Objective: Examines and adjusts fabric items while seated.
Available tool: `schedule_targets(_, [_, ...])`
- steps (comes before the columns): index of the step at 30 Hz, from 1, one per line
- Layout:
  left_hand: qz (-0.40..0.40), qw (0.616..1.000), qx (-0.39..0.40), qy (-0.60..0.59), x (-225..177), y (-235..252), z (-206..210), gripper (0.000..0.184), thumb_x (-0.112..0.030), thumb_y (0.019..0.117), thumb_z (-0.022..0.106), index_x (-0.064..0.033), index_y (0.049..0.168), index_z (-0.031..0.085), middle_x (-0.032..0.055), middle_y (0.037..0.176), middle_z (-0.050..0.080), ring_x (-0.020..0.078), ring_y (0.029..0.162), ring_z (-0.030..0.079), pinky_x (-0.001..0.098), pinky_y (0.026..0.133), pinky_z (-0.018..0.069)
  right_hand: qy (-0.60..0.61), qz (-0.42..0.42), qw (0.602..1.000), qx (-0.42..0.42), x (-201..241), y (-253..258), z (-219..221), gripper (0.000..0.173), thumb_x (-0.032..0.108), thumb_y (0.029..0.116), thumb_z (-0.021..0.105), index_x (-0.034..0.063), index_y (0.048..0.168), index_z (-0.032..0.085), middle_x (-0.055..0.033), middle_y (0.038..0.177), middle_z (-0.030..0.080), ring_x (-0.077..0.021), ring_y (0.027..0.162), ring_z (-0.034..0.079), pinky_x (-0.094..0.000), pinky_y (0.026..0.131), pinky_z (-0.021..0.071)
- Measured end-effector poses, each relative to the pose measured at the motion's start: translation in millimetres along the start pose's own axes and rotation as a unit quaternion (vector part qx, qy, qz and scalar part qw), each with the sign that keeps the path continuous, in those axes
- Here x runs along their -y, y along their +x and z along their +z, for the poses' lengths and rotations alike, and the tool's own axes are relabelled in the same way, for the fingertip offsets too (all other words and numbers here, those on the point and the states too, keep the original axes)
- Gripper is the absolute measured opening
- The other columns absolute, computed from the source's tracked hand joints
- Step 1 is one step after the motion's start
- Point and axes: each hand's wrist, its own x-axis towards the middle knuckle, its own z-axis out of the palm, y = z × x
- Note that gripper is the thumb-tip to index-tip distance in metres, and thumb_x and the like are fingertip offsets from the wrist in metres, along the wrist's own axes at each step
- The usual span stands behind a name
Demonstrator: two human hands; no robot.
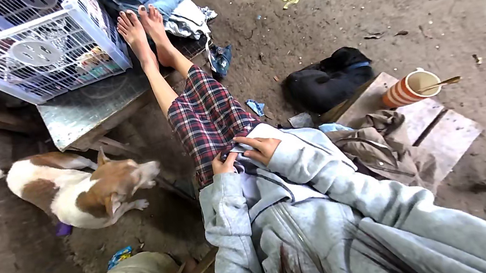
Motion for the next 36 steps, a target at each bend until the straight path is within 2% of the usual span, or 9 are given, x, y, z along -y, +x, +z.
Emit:
schedule_targets(6, [0.006, 1.000, 0.002, -0.002, 1, 0, 1, 0.011, 0.010, 0.0900, 0.064, 0.0126, 0.101, 0.062, 0.0069, 0.084, 0.065, 0.0023, 0.076, 0.061, 0.0208, 0.076, 0.0523, -0.034, -0.026, 0.998, -0.044, -5, -5, 2, 0.043, 0.033, 0.1076, 0.047, 0.0216, 0.148, 0.057, -0.0271, 0.109, 0.070, -0.0454, 0.092, 0.070, -0.0618, 0.081, 0.0527])
schedule_targets(11, [0.007, 0.998, 0.020, 0.064, 0, 3, 1, 0.024, 0.006, 0.0912, 0.068, 0.0147, 0.114, 0.064, 0.0203, 0.106, 0.068, 0.0108, 0.096, 0.063, 0.0261, 0.091, 0.0506, 0.128, -0.014, 0.992, 0.005, -9, 4, -6, 0.042, 0.025, 0.1089, 0.045, 0.0065, 0.145, 0.058, -0.0231, 0.127, 0.069, -0.0364, 0.115, 0.067, -0.0547, 0.105, 0.0465])
schedule_targets(14, [0.012, 0.996, 0.026, 0.087, 0, 4, 2, 0.027, 0.003, 0.0930, 0.068, 0.0130, 0.118, 0.065, 0.0228, 0.112, 0.068, 0.0148, 0.103, 0.064, 0.0291, 0.096, 0.0490, 0.220, 0.018, 0.975, 0.026, -13, 8, -7, 0.041, 0.021, 0.1086, 0.042, 0.0010, 0.141, 0.057, -0.0102, 0.092, 0.065, -0.0104, 0.074, 0.054, -0.0301, 0.075, 0.0467])
schedule_targets(17, [0.013, 0.996, 0.030, 0.082, -3, 4, 2, 0.028, 0.000, 0.0938, 0.069, 0.0130, 0.119, 0.064, 0.0231, 0.113, 0.068, 0.0141, 0.104, 0.063, 0.0282, 0.098, 0.0481, 0.284, 0.038, 0.957, 0.041, -11, 8, -11, 0.040, 0.018, 0.1084, 0.042, -0.0016, 0.141, 0.054, 0.0009, 0.077, 0.056, -0.0007, 0.062, 0.046, -0.0205, 0.062, 0.0417])
schedule_targets(21, [-0.009, 0.998, 0.021, 0.059, -7, 3, 4, 0.029, 0.005, 0.0912, 0.070, 0.0139, 0.118, 0.063, 0.0235, 0.114, 0.067, 0.0140, 0.103, 0.063, 0.0274, 0.097, 0.0483, 0.217, 0.043, 0.974, 0.041, -6, 7, -14, 0.042, 0.018, 0.1083, 0.042, 0.0006, 0.144, 0.053, -0.0063, 0.086, 0.062, -0.0065, 0.069, 0.051, -0.0248, 0.069, 0.0449])
schedule_targets(23, [-0.023, 0.999, 0.013, 0.038, -6, 2, 5, 0.031, 0.008, 0.0895, 0.070, 0.0144, 0.119, 0.062, 0.0243, 0.115, 0.066, 0.0155, 0.103, 0.062, 0.0287, 0.096, 0.0484, 0.122, 0.043, 0.991, 0.044, -2, 4, -17, 0.044, 0.020, 0.1083, 0.046, 0.0039, 0.149, 0.050, -0.0232, 0.107, 0.070, -0.0274, 0.090, 0.065, -0.0429, 0.089, 0.0505])
schedule_targets(25, [-0.030, 0.999, 0.011, 0.027, -6, 1, 4, 0.032, 0.010, 0.0881, 0.070, 0.0141, 0.119, 0.062, 0.0243, 0.115, 0.066, 0.0162, 0.103, 0.062, 0.0297, 0.096, 0.0488, 0.039, 0.038, 0.997, 0.046, 1, 1, -17, 0.049, 0.024, 0.1077, 0.049, 0.0073, 0.154, 0.045, -0.0290, 0.117, 0.069, -0.0421, 0.104, 0.068, -0.0556, 0.099, 0.0487])
schedule_targets(30, [-0.040, 0.998, 0.034, 0.020, -10, -2, 3, 0.028, 0.009, 0.0890, 0.070, 0.0133, 0.115, 0.063, 0.0211, 0.110, 0.067, 0.0143, 0.098, 0.062, 0.0298, 0.094, 0.0490, -0.057, 0.041, 0.997, 0.018, 3, -7, -13, 0.054, 0.029, 0.1066, 0.052, 0.0084, 0.156, 0.043, -0.0281, 0.127, 0.066, -0.0466, 0.107, 0.068, -0.0605, 0.096, 0.0496])
schedule_targets(36, [-0.032, 0.997, 0.053, 0.039, -10, -1, 2, 0.030, 0.004, 0.0905, 0.071, 0.0108, 0.119, 0.065, 0.0240, 0.116, 0.067, 0.0219, 0.107, 0.064, 0.0371, 0.101, 0.0484, -0.035, -0.040, 0.998, -0.046, -7, -1, -5, 0.041, 0.018, 0.1055, 0.051, 0.0044, 0.143, 0.059, -0.0264, 0.117, 0.070, -0.0417, 0.102, 0.070, -0.0555, 0.093, 0.0533])
